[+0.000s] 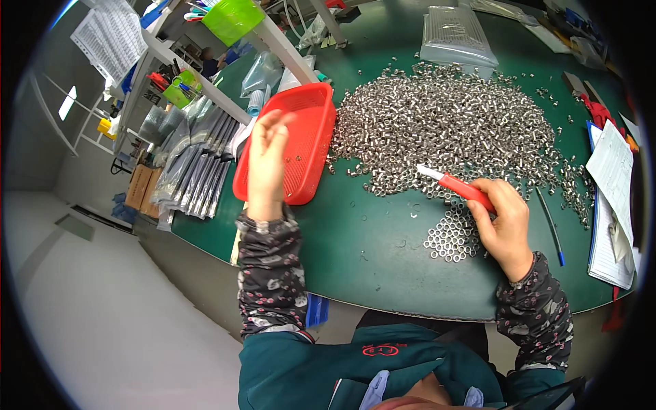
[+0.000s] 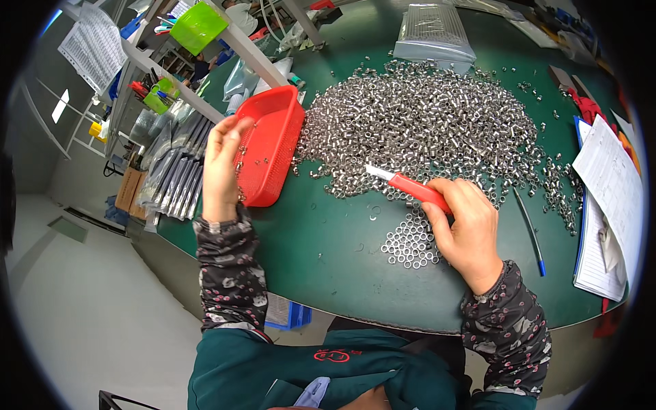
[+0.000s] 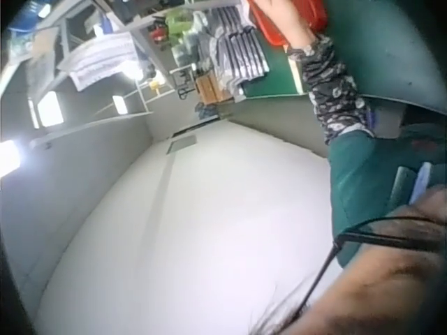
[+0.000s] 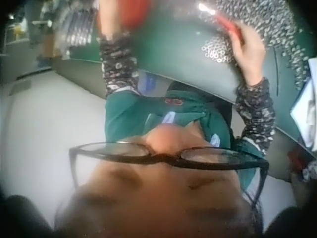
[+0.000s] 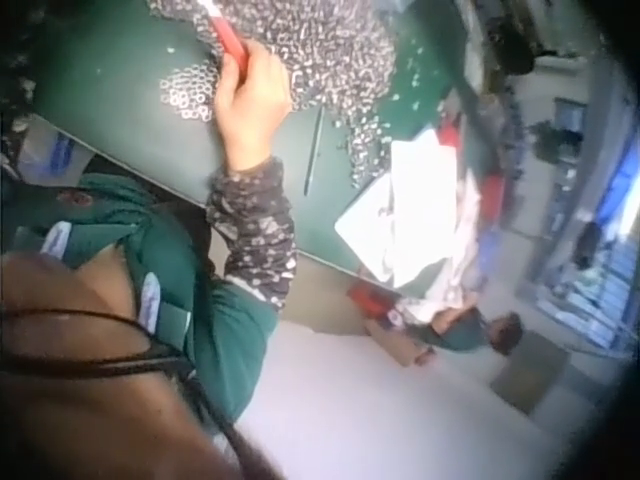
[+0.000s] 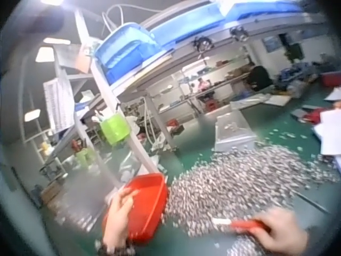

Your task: Using pliers to assemble small metal components at a workbench.

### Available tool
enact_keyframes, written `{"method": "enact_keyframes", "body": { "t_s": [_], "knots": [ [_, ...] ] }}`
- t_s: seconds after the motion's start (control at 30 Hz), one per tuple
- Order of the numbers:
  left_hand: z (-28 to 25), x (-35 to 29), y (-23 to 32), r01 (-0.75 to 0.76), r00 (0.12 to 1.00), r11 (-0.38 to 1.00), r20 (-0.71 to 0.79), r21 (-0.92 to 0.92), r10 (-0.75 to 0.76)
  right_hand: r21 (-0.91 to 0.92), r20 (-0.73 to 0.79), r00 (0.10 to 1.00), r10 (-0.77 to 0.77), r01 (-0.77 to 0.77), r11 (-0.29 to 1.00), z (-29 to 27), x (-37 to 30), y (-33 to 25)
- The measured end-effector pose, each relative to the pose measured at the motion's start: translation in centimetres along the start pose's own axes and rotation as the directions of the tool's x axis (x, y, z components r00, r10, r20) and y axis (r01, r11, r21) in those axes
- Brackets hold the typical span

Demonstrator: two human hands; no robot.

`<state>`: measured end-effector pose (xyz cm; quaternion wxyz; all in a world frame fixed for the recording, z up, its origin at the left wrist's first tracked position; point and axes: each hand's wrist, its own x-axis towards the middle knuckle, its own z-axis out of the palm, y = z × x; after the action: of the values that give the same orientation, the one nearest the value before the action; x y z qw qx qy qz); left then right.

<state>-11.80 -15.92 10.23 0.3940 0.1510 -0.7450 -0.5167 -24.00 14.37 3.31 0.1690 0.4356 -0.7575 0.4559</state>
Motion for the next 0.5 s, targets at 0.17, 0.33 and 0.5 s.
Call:
{"method": "enact_keyframes", "body": {
  "t_s": [0.17, 0.33, 0.5],
  "knots": [
    [-0.8, -0.4, 1.1, -0.029, 0.994, 0.999, -0.104, -0.029, 0.026, 0.007, 0.016, 0.999, 0.042, -0.042, 0.999, -0.1, -0.2, 0.1],
    [3.6, -3.9, 0.8, -0.075, 0.977, 0.974, 0.213, 0.216, 0.028, 0.146, -0.038, 0.988, 0.15, -0.143, 0.979, 0.0, 0.1, 0.6],
    [8.1, -7.4, 1.5, -0.418, 0.784, 0.76, 0.621, 0.498, 0.025, 0.263, -0.007, 0.956, 0.292, -0.28, 0.923, 0.0, 0.5, 1.1]
  ]
}}
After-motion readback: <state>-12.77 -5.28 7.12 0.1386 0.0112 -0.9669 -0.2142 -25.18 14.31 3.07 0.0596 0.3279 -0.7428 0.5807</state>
